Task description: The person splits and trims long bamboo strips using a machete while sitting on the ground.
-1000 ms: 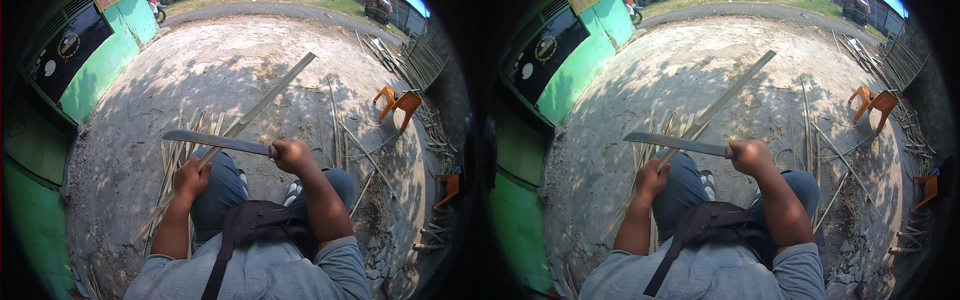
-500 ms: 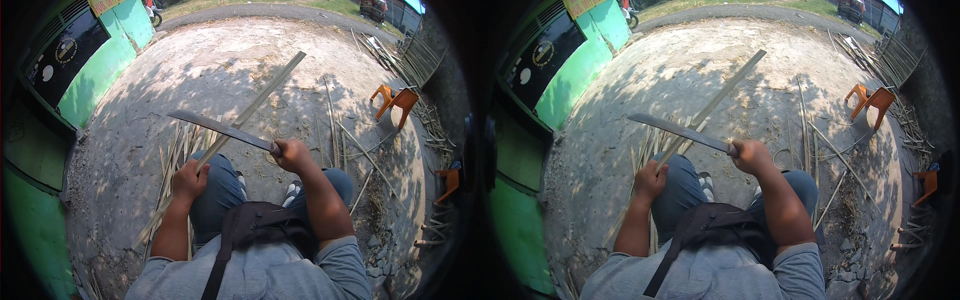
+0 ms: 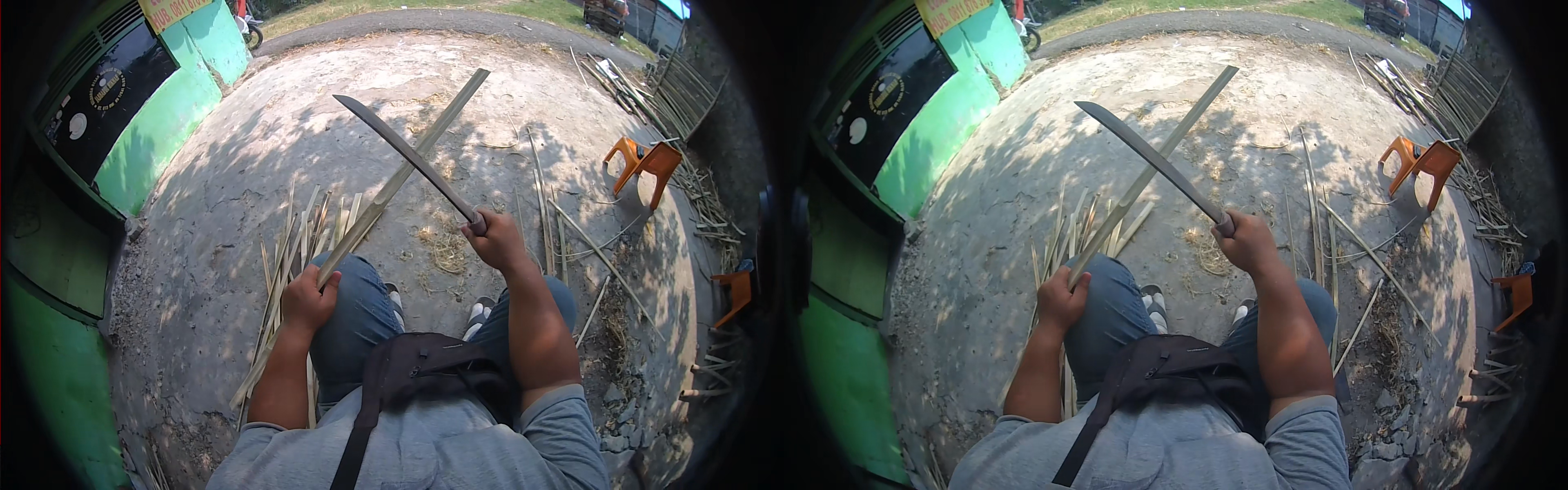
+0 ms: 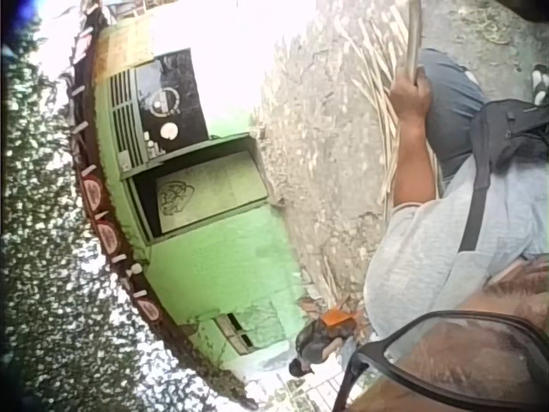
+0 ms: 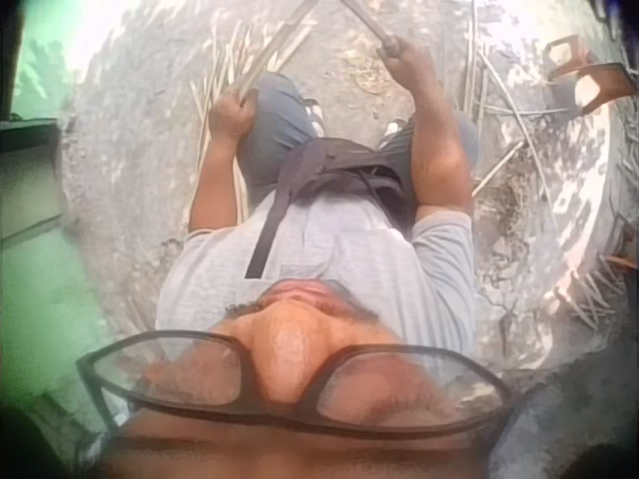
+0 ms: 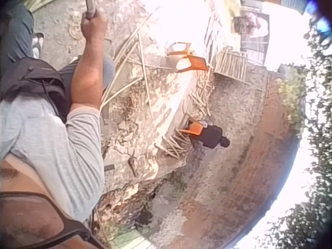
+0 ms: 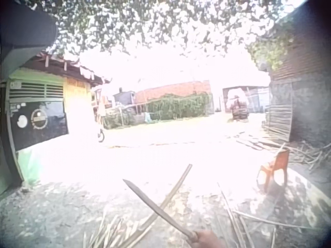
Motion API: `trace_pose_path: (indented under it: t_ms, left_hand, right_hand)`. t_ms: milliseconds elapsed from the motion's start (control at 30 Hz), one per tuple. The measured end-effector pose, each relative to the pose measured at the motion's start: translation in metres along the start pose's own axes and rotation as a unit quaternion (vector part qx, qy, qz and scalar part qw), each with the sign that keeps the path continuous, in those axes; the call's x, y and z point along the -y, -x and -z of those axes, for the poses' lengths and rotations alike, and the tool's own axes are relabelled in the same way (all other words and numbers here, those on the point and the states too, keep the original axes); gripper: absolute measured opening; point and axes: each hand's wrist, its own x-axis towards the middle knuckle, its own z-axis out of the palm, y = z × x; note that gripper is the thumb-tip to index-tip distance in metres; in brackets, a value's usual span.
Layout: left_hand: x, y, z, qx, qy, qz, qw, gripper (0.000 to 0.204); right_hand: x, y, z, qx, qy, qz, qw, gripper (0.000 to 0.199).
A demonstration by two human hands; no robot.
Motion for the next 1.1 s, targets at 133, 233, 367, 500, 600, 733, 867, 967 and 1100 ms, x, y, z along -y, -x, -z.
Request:
trace_pose_path:
  t_ms: [133, 233, 367, 500, 600, 733, 867, 967, 1100]
  left_hand:
    - [-0.004, 0.0, 0.001, 0.003, 0.001, 0.009, 1.0, 0.045]
    - [0.001, 0.0, 0.0, 0.02, -0.035, 0.007, 0.999, 0.041]
    - [0.003, 0.003, 0.0, -0.013, 0.018, -0.052, 0.998, 0.039]
    - [-0.005, 0.001, 0.001, -0.014, 0.028, -0.014, 0.999, 0.039]
    - [-0.007, 0.001, 0.003, -0.002, 0.023, -0.007, 1.0, 0.039]
    - [-0.005, 0.002, 0.004, 0.003, 0.014, -0.001, 1.0, 0.04]
    - [0.003, 0.001, -0.002, -0.01, 0.009, -0.026, 1.0, 0.039]
    - [0.003, 0.002, -0.002, -0.015, -0.007, -0.06, 0.998, 0.04]
    - [-0.006, 0.002, 0.002, 0.002, 0.018, 0.017, 1.0, 0.04]
  right_hand:
    - [0.011, 0.014, -0.023, 0.054, 0.063, 0.063, 0.995, 0.017]
    - [0.026, 0.02, -0.038, 0.093, 0.137, 0.146, 0.975, 0.013]
    - [0.033, 0.018, -0.033, 0.116, 0.193, 0.196, 0.954, 0.014]
    - [0.022, 0.012, -0.025, 0.069, 0.197, 0.194, 0.959, 0.016]
    - [0.016, 0.013, -0.028, 0.079, 0.182, 0.196, 0.96, 0.017]
    - [0.025, 0.022, -0.035, 0.087, 0.158, 0.189, 0.965, 0.015]
    - [0.035, 0.027, -0.052, 0.106, 0.174, 0.187, 0.961, 0.013]
    - [0.037, 0.025, -0.052, 0.104, 0.18, 0.199, 0.958, 0.012]
    - [0.025, 0.013, -0.028, 0.04, 0.162, 0.17, 0.971, 0.01]
